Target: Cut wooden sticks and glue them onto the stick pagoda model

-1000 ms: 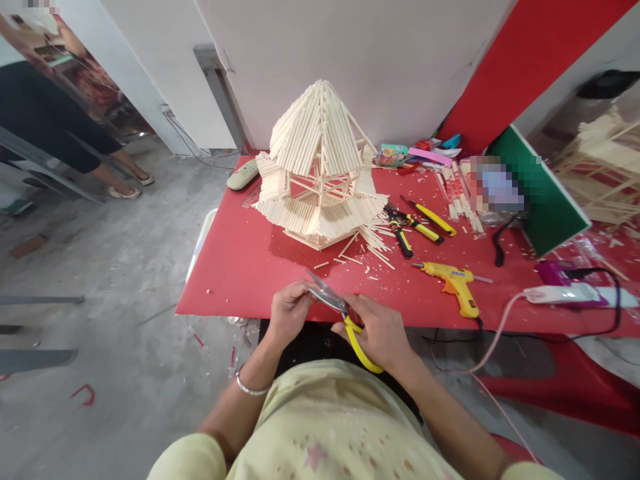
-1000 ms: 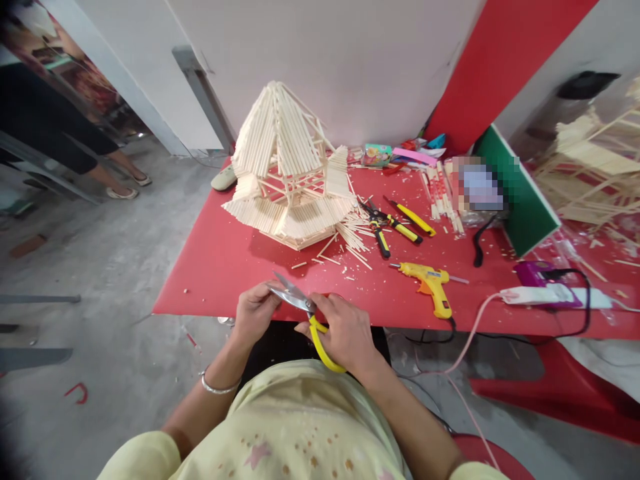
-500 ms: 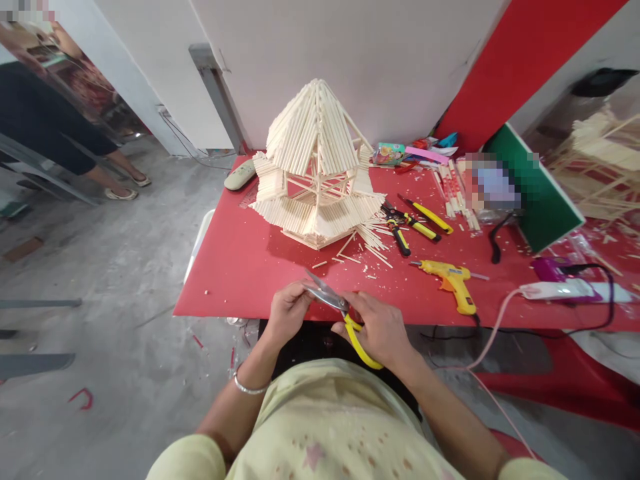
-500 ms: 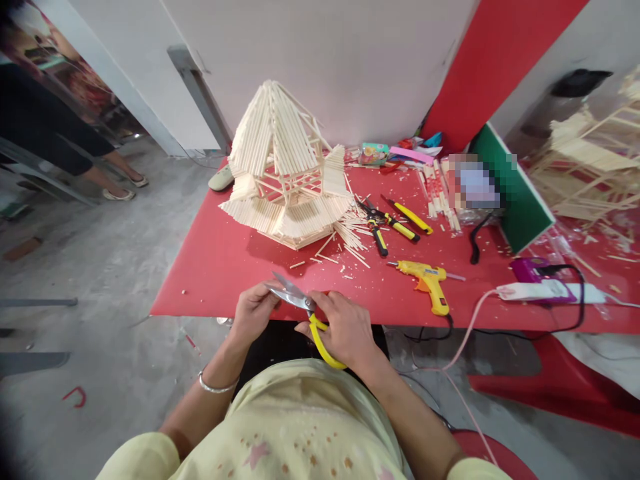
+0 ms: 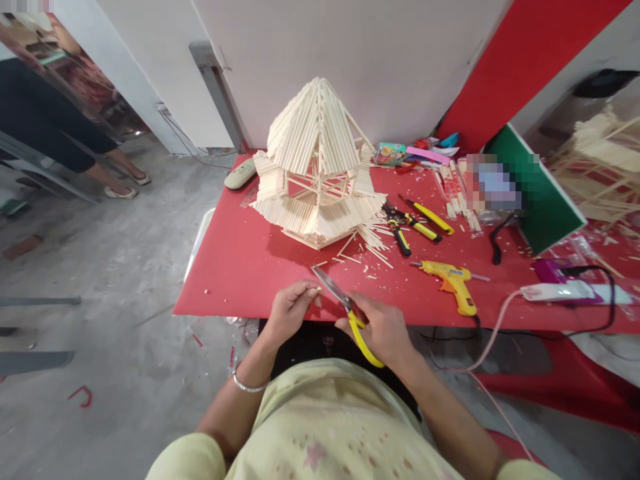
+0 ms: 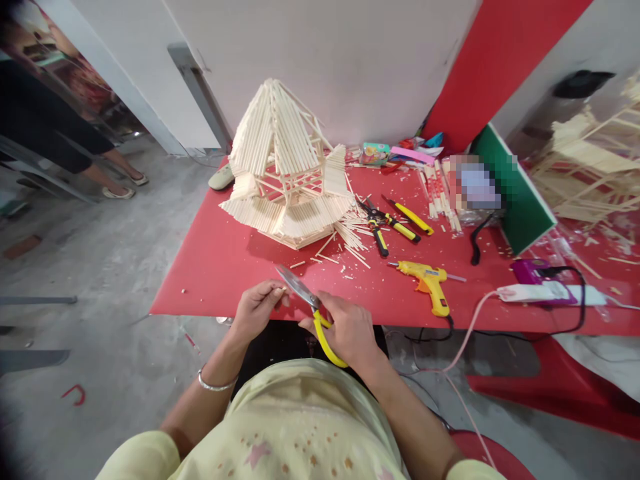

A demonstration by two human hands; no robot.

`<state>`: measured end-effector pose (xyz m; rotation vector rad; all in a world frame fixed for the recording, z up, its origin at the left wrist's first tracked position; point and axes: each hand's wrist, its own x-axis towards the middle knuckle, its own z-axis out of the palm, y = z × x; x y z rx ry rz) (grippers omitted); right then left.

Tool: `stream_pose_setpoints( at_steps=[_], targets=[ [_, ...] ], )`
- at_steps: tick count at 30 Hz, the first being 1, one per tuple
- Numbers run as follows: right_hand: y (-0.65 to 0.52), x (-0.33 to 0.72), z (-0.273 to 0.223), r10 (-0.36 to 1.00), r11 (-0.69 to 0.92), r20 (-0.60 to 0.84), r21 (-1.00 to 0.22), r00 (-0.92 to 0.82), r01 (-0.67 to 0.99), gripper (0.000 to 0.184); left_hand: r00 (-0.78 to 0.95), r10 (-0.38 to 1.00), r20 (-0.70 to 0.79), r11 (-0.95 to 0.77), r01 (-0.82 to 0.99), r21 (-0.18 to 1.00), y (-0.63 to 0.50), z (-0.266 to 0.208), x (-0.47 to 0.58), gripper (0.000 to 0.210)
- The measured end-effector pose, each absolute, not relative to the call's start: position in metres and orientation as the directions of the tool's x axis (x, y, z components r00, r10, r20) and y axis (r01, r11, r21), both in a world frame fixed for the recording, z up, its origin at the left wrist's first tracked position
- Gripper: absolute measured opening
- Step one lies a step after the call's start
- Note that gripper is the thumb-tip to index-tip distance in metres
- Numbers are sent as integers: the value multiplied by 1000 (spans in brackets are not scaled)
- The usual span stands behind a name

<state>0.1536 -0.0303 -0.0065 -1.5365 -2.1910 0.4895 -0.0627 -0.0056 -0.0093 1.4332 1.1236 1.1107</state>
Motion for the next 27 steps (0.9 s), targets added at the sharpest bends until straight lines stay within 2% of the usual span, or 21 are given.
stream_pose_setpoints(
  at_steps=[2, 7, 14, 18, 23, 27],
  targets=[
    [-28, 154, -4, 940, 341, 141, -467, -312, 816, 52, 169, 981, 91, -111, 113, 987, -6, -12, -63, 31],
    [-25, 153, 5, 914, 401, 125, -415, -385, 817, 48, 154, 984, 92, -106, 86, 991, -5, -20, -65, 33],
    [-26, 155, 2, 905, 415, 130, -471, -404, 778, 42, 306, 948, 86, -126, 112, 986, -1, -11, -74, 34],
    [-28, 156, -3, 920, 388, 155, -502, -361, 773, 37, 323, 945, 56, -97, 113, 989, 0, -8, -74, 31],
    [-26, 157, 1, 919, 390, 138, -465, -370, 795, 50, 327, 944, 35, -67, 86, 994, 1, -9, -73, 38],
    [-23, 156, 5, 901, 423, 100, -422, -422, 802, 56, 346, 937, 56, -69, 27, 997, 2, -10, -76, 35]
  ],
)
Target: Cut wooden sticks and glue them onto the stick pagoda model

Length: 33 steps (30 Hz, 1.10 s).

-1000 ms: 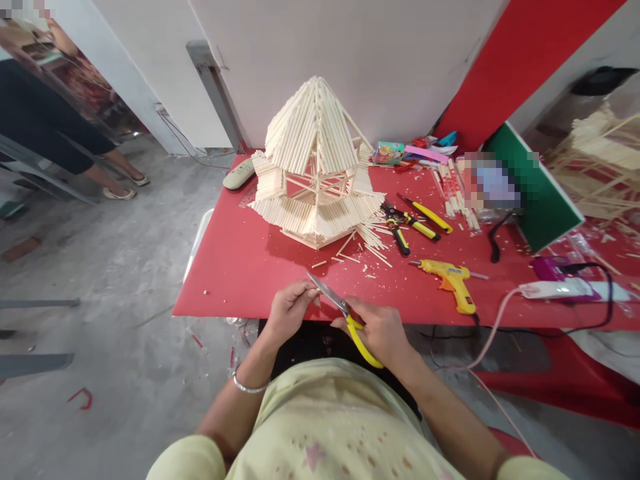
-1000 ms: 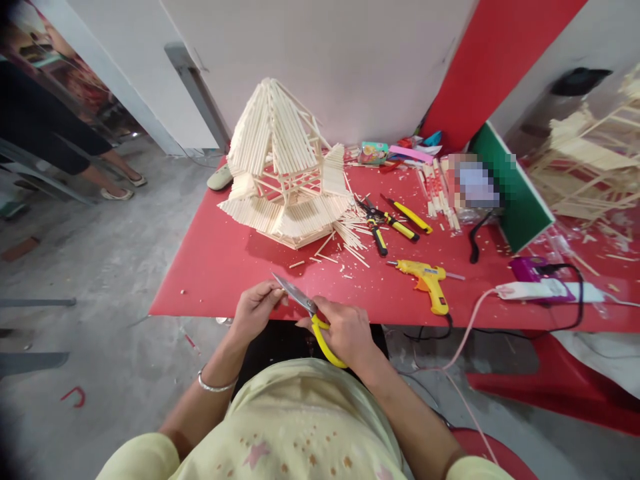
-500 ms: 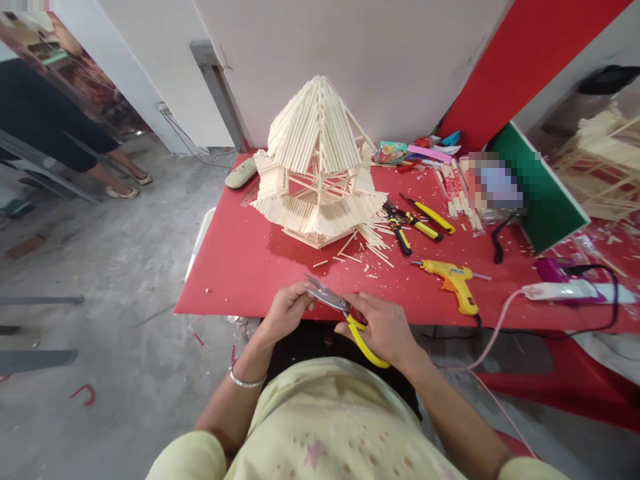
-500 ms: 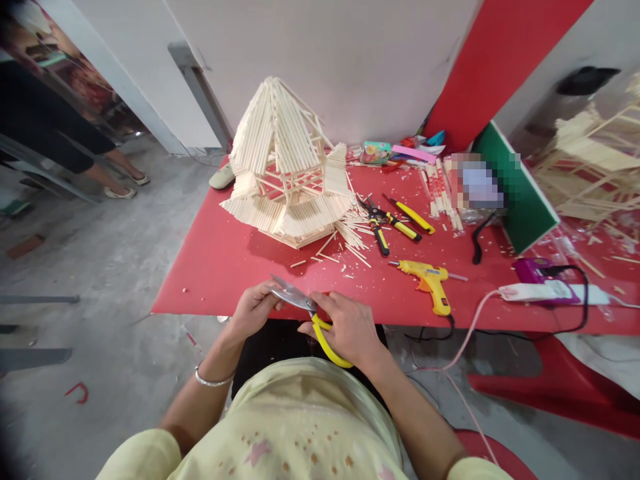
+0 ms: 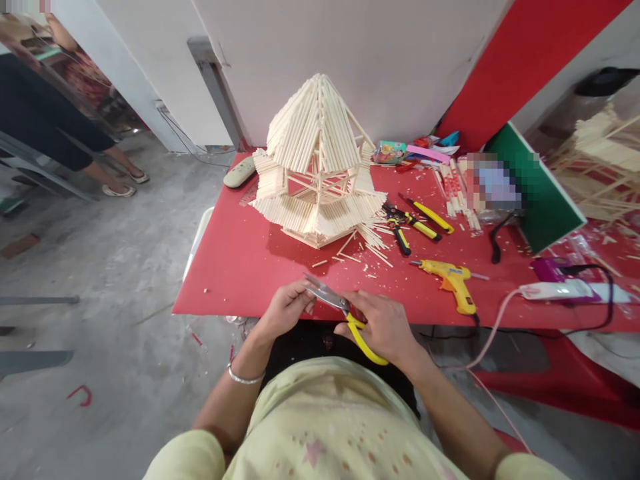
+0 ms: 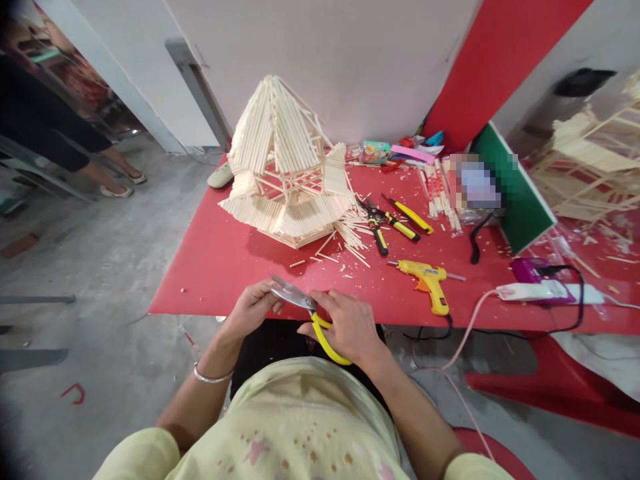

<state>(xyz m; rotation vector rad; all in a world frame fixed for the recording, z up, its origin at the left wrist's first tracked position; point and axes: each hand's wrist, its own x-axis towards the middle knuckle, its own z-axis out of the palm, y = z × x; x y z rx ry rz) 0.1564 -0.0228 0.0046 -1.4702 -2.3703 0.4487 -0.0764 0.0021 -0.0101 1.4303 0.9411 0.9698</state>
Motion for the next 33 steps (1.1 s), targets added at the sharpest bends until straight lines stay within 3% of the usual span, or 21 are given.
stream_pose_setpoints(
  at_steps=[7, 14, 19, 23, 27, 30, 33],
  targets=[
    [-21, 156, 4, 891, 445, 96, -367, -443, 817, 59, 379, 924, 53, -59, 5, 998, 4, -11, -80, 35],
    [-23, 157, -5, 903, 429, 169, -416, -395, 802, 39, 361, 933, -9, 29, -51, 998, 2, -15, -75, 33],
    [-22, 154, -9, 966, 255, 136, -321, -222, 912, 41, 191, 982, 6, 24, -153, 988, 3, -3, -71, 25],
    [-14, 150, -8, 976, 214, 90, -203, -200, 955, 44, -17, 990, 139, -140, -143, 980, 6, 8, -76, 16],
    [-12, 145, -7, 977, 209, 103, -291, -186, 934, 44, -207, 975, 75, -135, -289, 948, 9, 18, -79, 13],
    [-14, 143, -7, 977, 209, 116, -378, -178, 902, 47, -176, 984, -8, -70, -426, 902, 10, 23, -77, 18],
    [-18, 145, -8, 974, 223, 125, -375, -189, 900, 46, -124, 989, -83, 13, -484, 875, 10, 25, -74, 21]
  ],
)
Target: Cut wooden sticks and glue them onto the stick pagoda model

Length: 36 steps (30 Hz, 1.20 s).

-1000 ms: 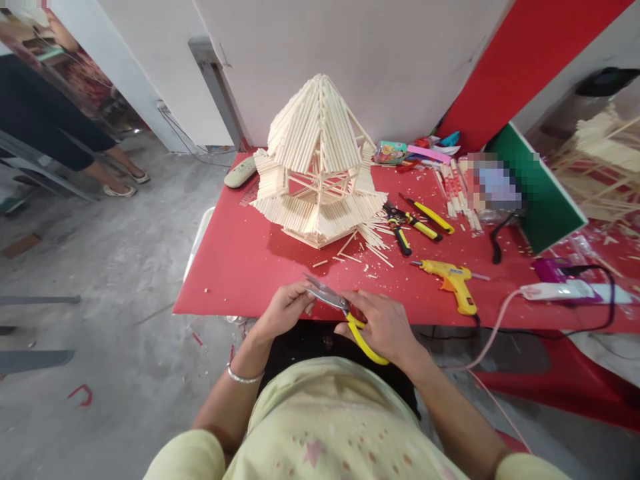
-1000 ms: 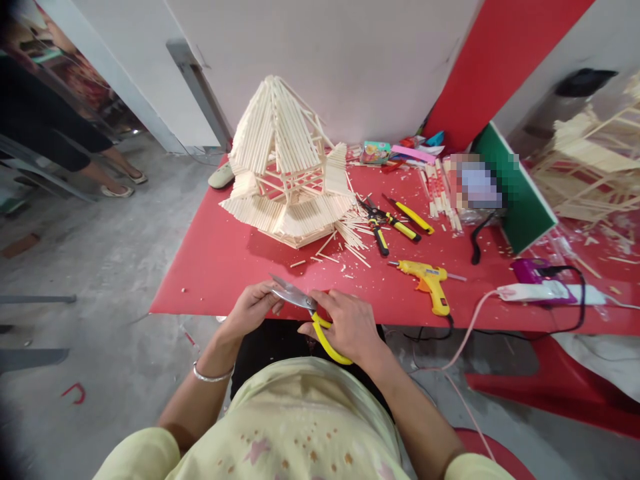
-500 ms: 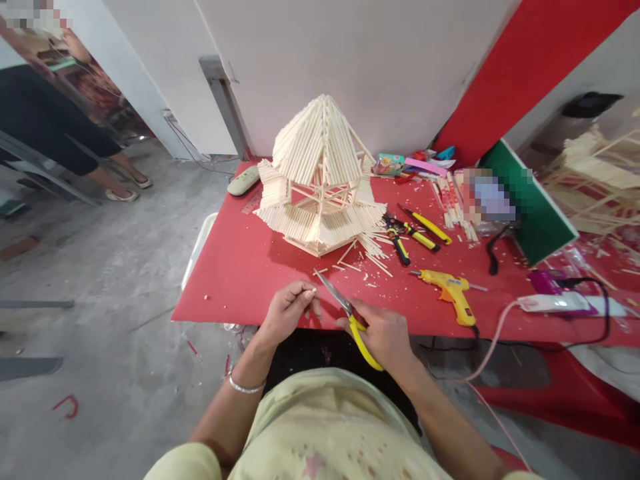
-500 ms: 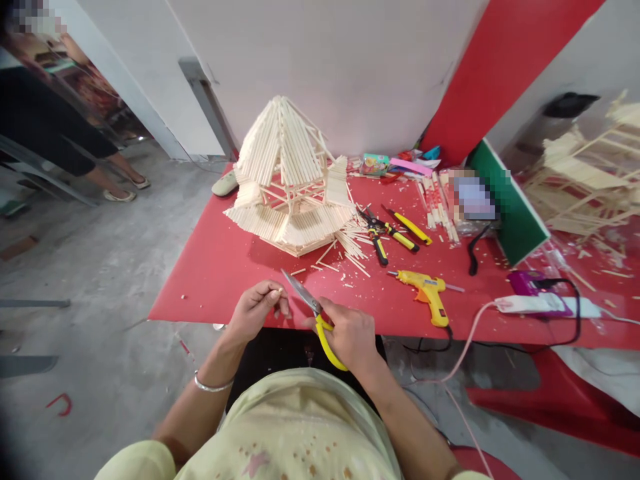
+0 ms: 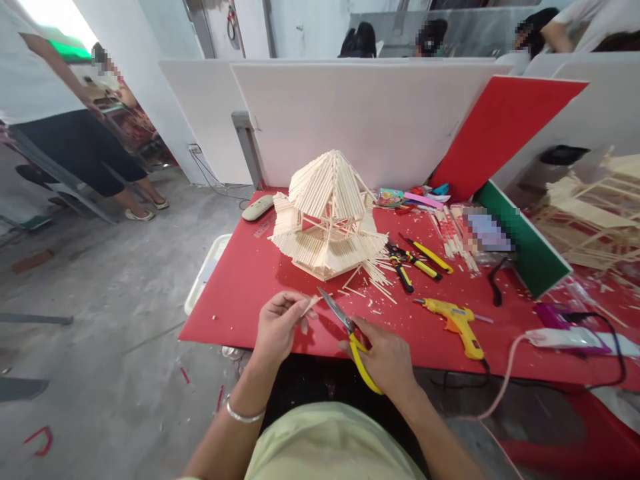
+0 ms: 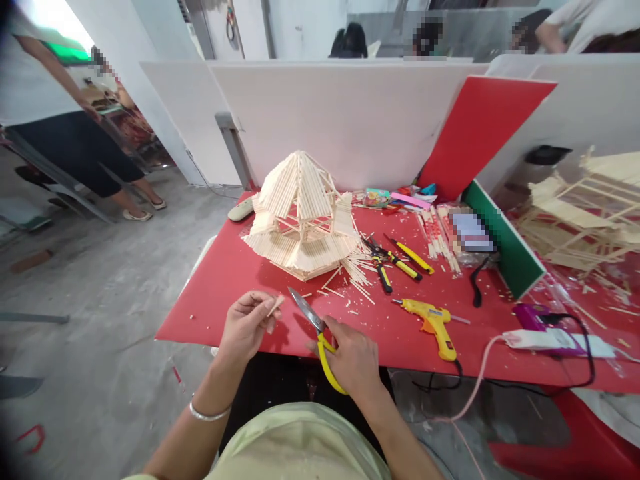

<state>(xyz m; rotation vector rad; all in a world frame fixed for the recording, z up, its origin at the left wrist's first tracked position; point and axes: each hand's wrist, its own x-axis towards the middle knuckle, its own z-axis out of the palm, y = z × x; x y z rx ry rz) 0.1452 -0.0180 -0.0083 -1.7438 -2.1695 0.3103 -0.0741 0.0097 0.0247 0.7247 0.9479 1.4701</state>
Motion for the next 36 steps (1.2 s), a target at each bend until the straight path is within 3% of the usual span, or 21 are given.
stream_pose_setpoints(
  at_steps=[7, 14, 21, 27, 32, 36],
  targets=[
    [-16, 146, -12, 973, 208, 131, -134, -191, 969, 46, -25, 978, -206, 142, -642, 754, 7, 16, -69, 26],
    [7, 157, 6, 936, 304, 239, -172, -260, 937, 38, 57, 949, -310, 278, -614, 739, 5, 9, -38, 26],
    [63, 228, 31, 954, 20, 300, -93, 9, 995, 40, 258, 941, -221, 337, -629, 701, 12, 15, -16, 23],
    [148, 289, 33, 961, -258, 105, 1, 256, 966, 44, 289, 928, -235, 363, -560, 745, 17, 21, -2, 31],
    [196, 307, 26, 966, -257, -10, -10, 257, 966, 36, 243, 950, -197, 300, -529, 794, 17, 30, 1, 26],
    [187, 311, 30, 966, -251, 48, -32, 253, 967, 47, 190, 966, -177, 249, -489, 836, 18, 27, -2, 25]
  ],
)
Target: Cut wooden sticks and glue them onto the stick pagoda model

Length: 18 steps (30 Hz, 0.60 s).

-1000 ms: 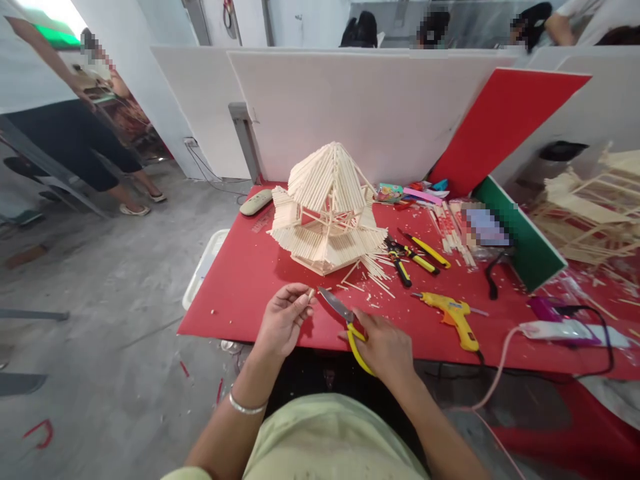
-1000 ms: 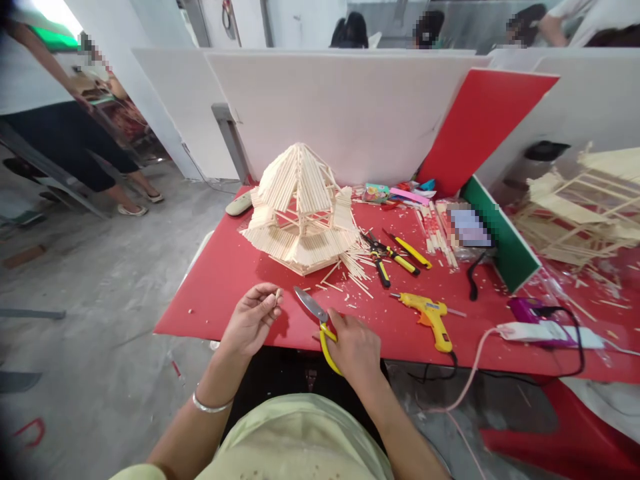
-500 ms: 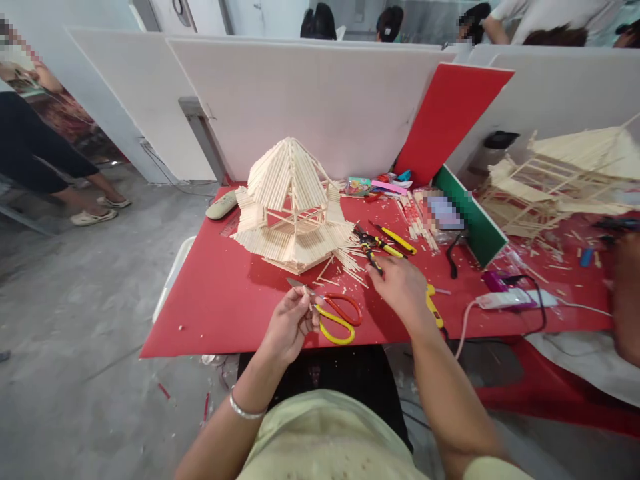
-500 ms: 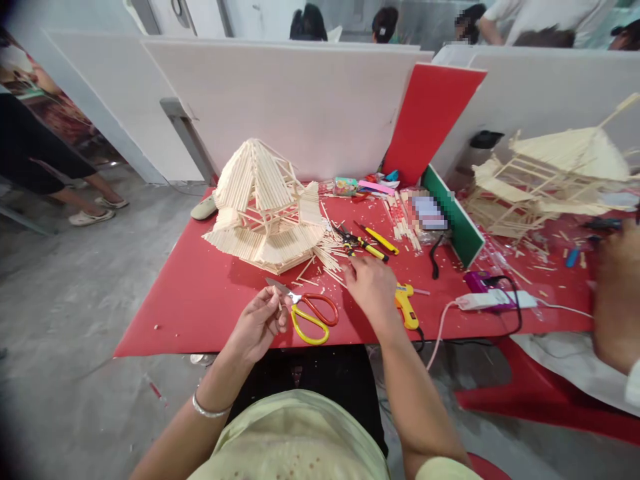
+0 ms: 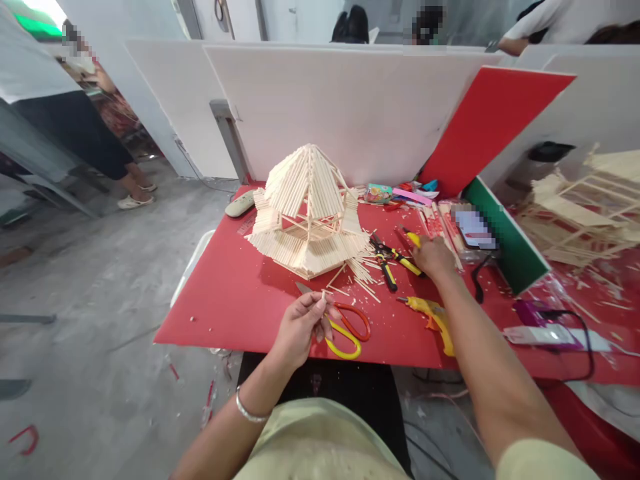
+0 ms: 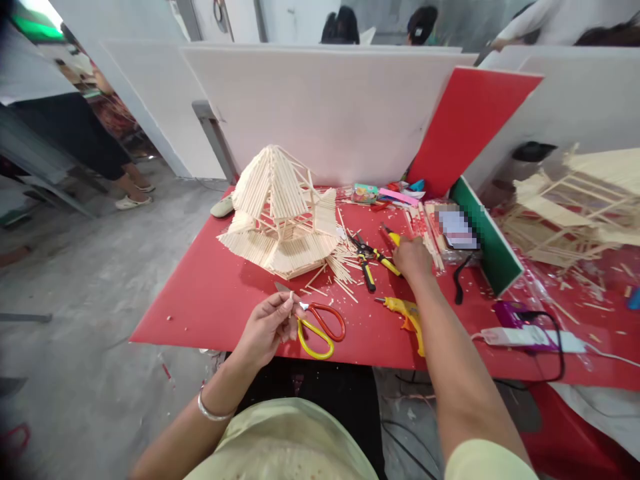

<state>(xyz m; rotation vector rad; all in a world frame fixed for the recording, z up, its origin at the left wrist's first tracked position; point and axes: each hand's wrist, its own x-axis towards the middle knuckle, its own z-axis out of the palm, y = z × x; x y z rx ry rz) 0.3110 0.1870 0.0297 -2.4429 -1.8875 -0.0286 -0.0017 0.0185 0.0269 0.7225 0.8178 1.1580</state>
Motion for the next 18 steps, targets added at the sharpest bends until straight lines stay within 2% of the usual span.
stream_pose_setpoints(
  at_steps=[2, 3, 5, 7, 9, 12, 14, 18],
  targets=[
    [161, 310, 36, 961, -223, 148, -76, 233, 972, 52, 174, 969, -177, 240, -473, 848, 20, 22, -2, 26],
    [143, 308, 39, 947, -156, 258, -147, 190, 977, 53, 169, 969, -180, 239, -467, 851, 21, 20, -2, 26],
    [101, 295, 44, 906, 41, 414, -302, 93, 952, 48, 165, 968, -191, 246, -456, 855, 23, 15, -1, 27],
    [57, 275, 46, 877, 242, 480, -374, -37, 895, 44, 170, 964, -205, 261, -446, 856, 24, 12, 1, 28],
    [24, 252, 44, 837, 446, 480, -324, -262, 834, 46, 179, 961, -209, 268, -440, 857, 24, 12, 2, 28],
    [1, 229, 39, 776, 570, 444, -187, -448, 800, 48, 188, 962, -196, 261, -434, 862, 20, 15, 2, 27],
    [0, 222, 37, 767, 583, 428, -155, -478, 797, 48, 182, 965, -192, 253, -428, 868, 16, 19, 0, 27],
    [3, 220, 36, 765, 591, 432, -175, -478, 787, 46, 176, 967, -185, 244, -427, 871, 8, 26, -4, 29]
  ],
)
